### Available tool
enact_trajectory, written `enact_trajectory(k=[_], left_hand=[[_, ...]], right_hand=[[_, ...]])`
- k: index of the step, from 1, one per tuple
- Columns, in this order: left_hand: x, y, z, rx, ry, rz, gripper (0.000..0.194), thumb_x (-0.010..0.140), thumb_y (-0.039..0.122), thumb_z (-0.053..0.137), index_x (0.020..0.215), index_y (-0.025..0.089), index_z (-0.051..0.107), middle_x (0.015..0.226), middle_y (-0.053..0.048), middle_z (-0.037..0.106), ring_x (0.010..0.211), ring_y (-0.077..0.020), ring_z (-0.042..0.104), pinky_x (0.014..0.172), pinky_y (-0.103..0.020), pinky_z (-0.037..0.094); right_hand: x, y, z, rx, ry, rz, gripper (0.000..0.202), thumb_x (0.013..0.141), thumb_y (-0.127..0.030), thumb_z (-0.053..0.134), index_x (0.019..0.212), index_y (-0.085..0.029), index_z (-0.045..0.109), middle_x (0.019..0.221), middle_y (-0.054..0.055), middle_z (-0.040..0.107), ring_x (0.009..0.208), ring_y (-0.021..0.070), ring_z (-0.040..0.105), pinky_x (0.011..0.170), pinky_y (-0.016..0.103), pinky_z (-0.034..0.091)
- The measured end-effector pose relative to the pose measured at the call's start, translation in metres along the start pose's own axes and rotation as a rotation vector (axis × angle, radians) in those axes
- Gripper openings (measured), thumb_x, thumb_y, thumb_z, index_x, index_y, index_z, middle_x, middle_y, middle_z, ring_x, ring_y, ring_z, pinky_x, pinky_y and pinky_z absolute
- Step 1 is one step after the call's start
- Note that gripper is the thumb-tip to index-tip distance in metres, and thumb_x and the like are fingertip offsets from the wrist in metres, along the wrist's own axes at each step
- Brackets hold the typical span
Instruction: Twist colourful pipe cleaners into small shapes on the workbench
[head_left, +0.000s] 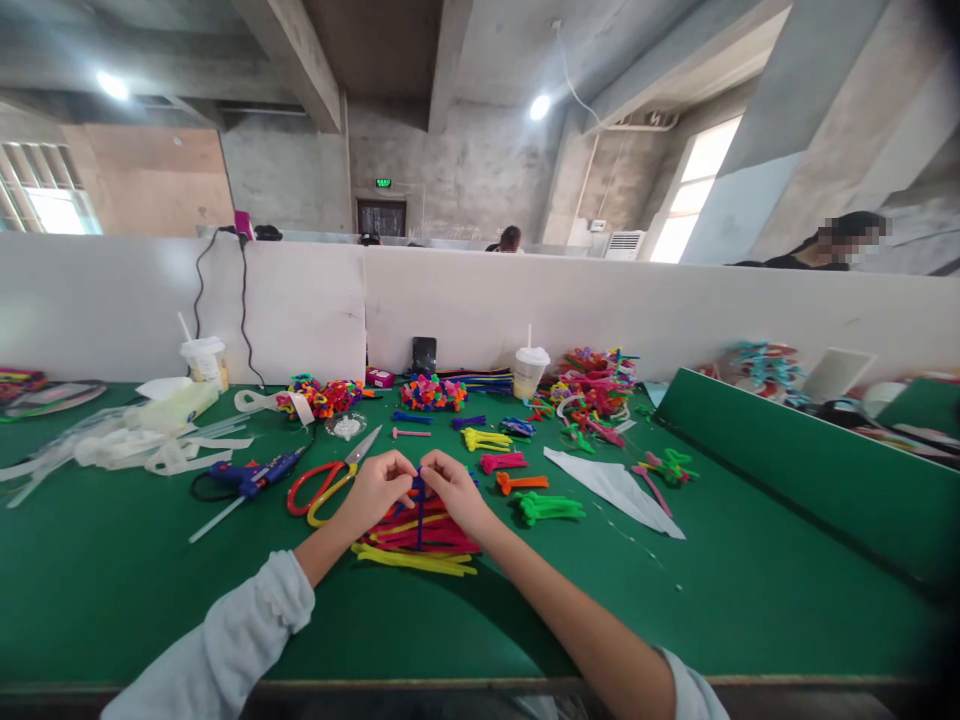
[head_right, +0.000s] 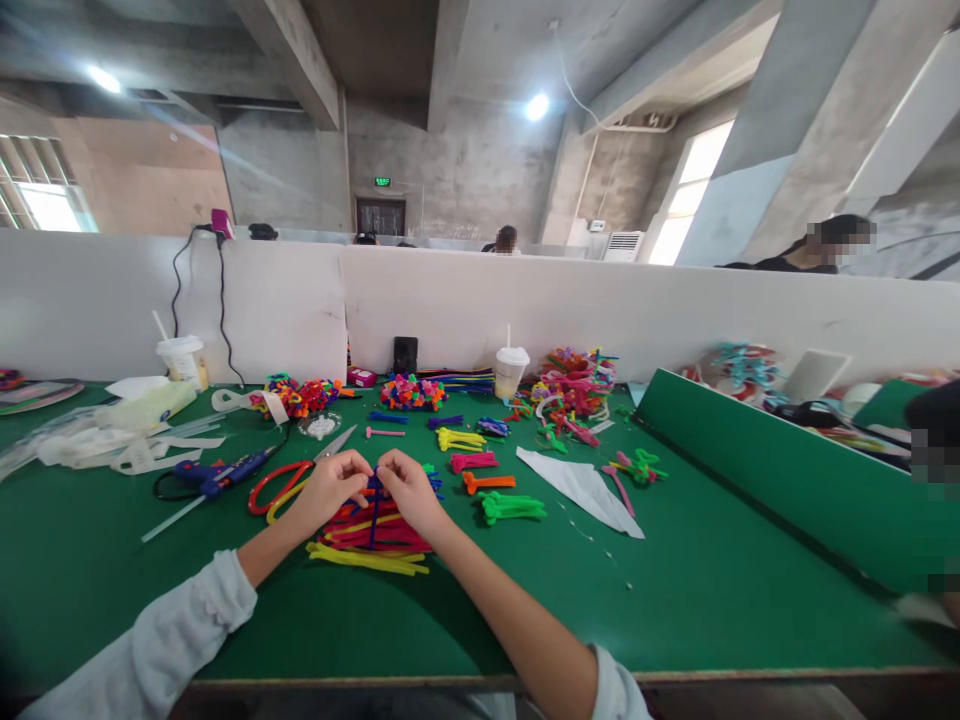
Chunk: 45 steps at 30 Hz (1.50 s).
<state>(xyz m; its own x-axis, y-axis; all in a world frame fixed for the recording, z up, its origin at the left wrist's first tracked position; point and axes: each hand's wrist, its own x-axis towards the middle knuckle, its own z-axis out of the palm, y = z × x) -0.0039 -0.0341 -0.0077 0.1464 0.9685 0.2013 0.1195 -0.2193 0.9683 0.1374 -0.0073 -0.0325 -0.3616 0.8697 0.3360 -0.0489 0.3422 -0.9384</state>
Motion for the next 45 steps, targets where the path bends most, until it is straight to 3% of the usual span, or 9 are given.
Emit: enact_trajectory(k=[5,12,21,30,35,45], left_hand=[[0.001,0.001,-0.001,0.015,-0.057,-0.016,0.004,0.062,0.016,0.049,0.064,0.013,0.051,0.052,0.006,0.048,0.042,-0.0074,0.054,0.043,-0.019,0.047],[0.003,-0.004,0.0,-0.031,0.101,0.032,0.008,0.065,0.022,0.052,0.069,0.014,0.051,0.058,0.005,0.051,0.049,-0.0081,0.056,0.048,-0.021,0.051],[0.002,-0.007,0.0,-0.008,0.085,0.084,0.012,0.069,0.025,0.053,0.072,0.014,0.051,0.065,0.003,0.053,0.055,-0.0097,0.057,0.052,-0.023,0.052],[0.0,-0.009,0.0,0.104,0.009,0.128,0.002,0.068,0.018,0.047,0.07,0.017,0.046,0.06,0.005,0.046,0.053,-0.0091,0.054,0.05,-0.021,0.047],[0.001,-0.01,0.002,0.063,-0.02,0.181,0.012,0.07,0.017,0.047,0.078,0.019,0.038,0.064,0.006,0.042,0.054,-0.0078,0.05,0.051,-0.021,0.049],[0.002,-0.012,-0.001,0.187,-0.026,0.208,0.007,0.074,0.018,0.043,0.078,0.02,0.036,0.062,0.007,0.044,0.048,-0.0072,0.051,0.05,-0.02,0.042]], right_hand=[[-0.001,-0.005,0.001,0.014,-0.018,0.024,0.023,0.073,-0.038,0.052,0.065,-0.018,0.045,0.057,-0.005,0.039,0.053,0.0084,0.039,0.052,0.021,0.032],[-0.001,-0.006,0.001,0.057,-0.079,0.056,0.03,0.074,-0.047,0.05,0.071,-0.018,0.047,0.055,-0.005,0.043,0.051,0.0088,0.042,0.053,0.022,0.034],[0.0,0.001,0.001,-0.078,-0.079,0.012,0.033,0.079,-0.046,0.043,0.061,-0.018,0.043,0.052,-0.004,0.044,0.049,0.0086,0.041,0.051,0.022,0.032],[-0.002,-0.003,-0.002,-0.297,-0.081,-0.086,0.03,0.083,-0.03,0.038,0.055,-0.018,0.04,0.053,-0.004,0.04,0.052,0.009,0.038,0.052,0.022,0.029],[-0.003,-0.006,-0.002,-0.326,-0.102,-0.087,0.026,0.081,-0.023,0.037,0.055,-0.018,0.037,0.052,-0.005,0.036,0.051,0.0086,0.034,0.051,0.021,0.026],[-0.003,0.001,0.002,-0.351,-0.126,-0.086,0.024,0.078,-0.018,0.038,0.054,-0.018,0.041,0.05,-0.005,0.038,0.049,0.008,0.035,0.049,0.02,0.026]])
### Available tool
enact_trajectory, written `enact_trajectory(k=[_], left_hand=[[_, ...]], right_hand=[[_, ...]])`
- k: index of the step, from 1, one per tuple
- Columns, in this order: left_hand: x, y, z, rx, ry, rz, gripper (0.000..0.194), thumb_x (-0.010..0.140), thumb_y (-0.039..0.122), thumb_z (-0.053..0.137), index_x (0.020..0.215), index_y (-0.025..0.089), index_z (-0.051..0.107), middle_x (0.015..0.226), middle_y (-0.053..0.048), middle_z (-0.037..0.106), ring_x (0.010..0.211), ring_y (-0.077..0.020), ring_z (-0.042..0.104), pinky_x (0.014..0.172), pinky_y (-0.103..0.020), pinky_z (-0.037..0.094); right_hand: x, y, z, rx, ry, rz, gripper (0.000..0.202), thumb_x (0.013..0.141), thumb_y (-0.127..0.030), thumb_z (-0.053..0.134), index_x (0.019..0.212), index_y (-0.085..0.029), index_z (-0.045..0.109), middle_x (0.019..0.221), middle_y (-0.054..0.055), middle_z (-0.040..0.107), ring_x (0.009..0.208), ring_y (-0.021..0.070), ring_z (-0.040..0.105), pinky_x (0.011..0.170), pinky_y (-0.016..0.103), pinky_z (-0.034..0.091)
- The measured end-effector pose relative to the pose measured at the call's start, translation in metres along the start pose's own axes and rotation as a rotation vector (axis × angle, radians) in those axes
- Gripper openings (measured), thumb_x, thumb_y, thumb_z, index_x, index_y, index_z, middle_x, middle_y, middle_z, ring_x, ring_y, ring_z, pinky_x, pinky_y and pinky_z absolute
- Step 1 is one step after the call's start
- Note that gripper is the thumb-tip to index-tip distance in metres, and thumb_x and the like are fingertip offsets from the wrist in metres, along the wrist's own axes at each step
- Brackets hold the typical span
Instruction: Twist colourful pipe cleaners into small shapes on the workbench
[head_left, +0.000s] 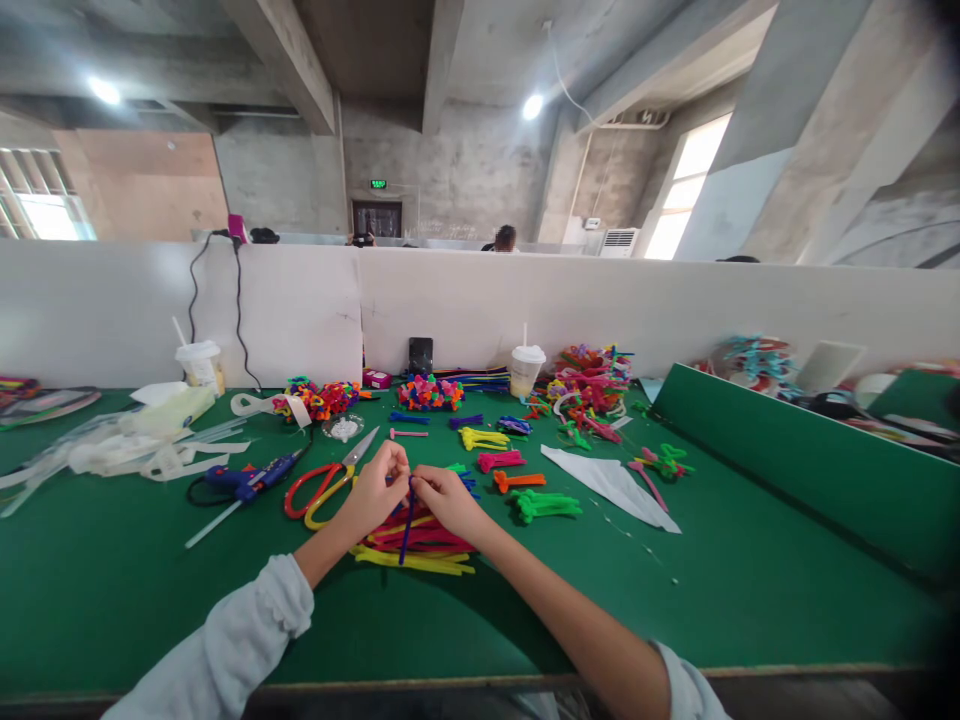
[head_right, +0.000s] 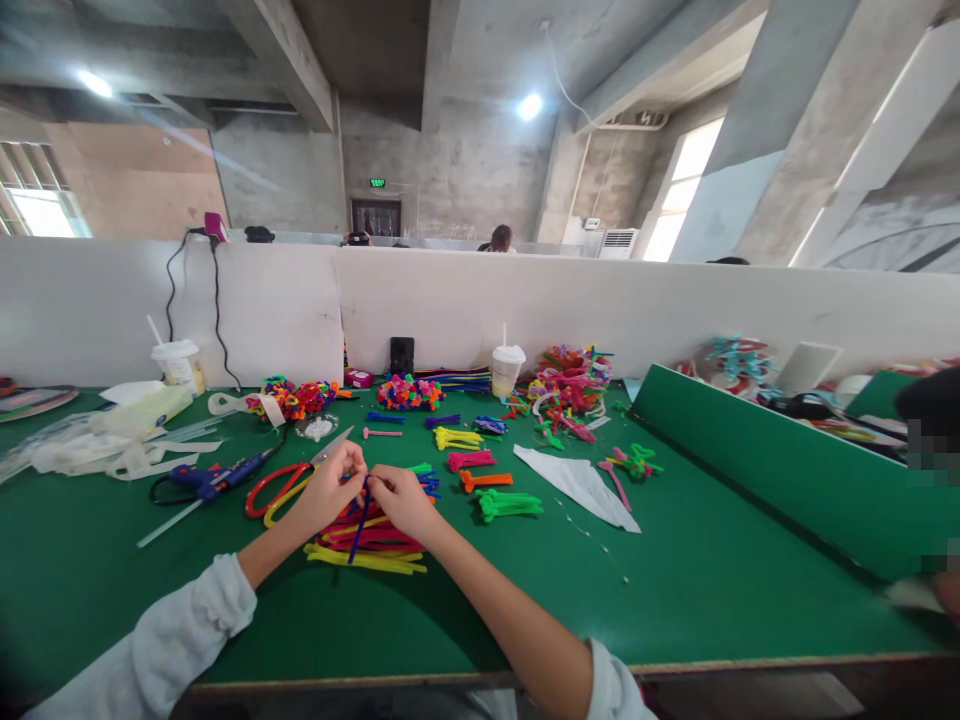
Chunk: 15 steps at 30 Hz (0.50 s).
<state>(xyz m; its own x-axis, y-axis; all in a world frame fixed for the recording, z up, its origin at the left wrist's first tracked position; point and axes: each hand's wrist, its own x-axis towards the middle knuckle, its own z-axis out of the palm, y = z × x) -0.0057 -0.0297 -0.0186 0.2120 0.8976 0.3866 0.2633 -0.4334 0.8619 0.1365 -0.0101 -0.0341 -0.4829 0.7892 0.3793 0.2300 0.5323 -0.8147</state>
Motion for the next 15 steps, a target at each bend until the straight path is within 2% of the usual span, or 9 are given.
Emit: enact_trajectory(k=[4,9,12,15], left_hand=[[0.002,-0.0021,-0.0011,-0.056,0.006,0.002,0.009,0.074,0.018,0.044,0.078,0.019,0.036,0.063,0.007,0.043,0.049,-0.0068,0.05,0.049,-0.019,0.043],[0.0055,-0.0067,-0.0048,-0.137,0.069,0.01,0.013,0.073,0.019,0.046,0.082,0.02,0.037,0.062,0.007,0.043,0.048,-0.0076,0.048,0.049,-0.021,0.045],[0.0057,-0.0057,-0.0059,-0.088,0.087,-0.014,0.012,0.074,0.024,0.046,0.084,0.019,0.042,0.066,0.005,0.047,0.052,-0.0092,0.051,0.049,-0.022,0.045],[0.0046,-0.0011,-0.007,0.046,0.054,-0.035,0.014,0.075,0.03,0.046,0.076,0.017,0.048,0.064,0.003,0.051,0.053,-0.0107,0.053,0.052,-0.022,0.044]], right_hand=[[0.0011,-0.0012,0.0006,0.13,-0.004,0.068,0.026,0.079,-0.023,0.038,0.053,-0.018,0.042,0.049,-0.005,0.042,0.046,0.0078,0.038,0.047,0.02,0.029],[0.0018,-0.0028,0.0026,0.333,-0.073,0.101,0.024,0.079,-0.037,0.043,0.066,-0.017,0.049,0.056,-0.003,0.05,0.05,0.0092,0.045,0.052,0.022,0.036],[0.0014,-0.0014,0.003,0.309,-0.075,0.064,0.025,0.079,-0.038,0.046,0.065,-0.017,0.05,0.059,-0.002,0.053,0.054,0.0096,0.047,0.056,0.022,0.037],[0.0003,-0.0015,0.0019,0.208,-0.029,0.06,0.028,0.081,-0.035,0.042,0.06,-0.017,0.048,0.052,-0.003,0.048,0.048,0.0083,0.041,0.05,0.02,0.032]])
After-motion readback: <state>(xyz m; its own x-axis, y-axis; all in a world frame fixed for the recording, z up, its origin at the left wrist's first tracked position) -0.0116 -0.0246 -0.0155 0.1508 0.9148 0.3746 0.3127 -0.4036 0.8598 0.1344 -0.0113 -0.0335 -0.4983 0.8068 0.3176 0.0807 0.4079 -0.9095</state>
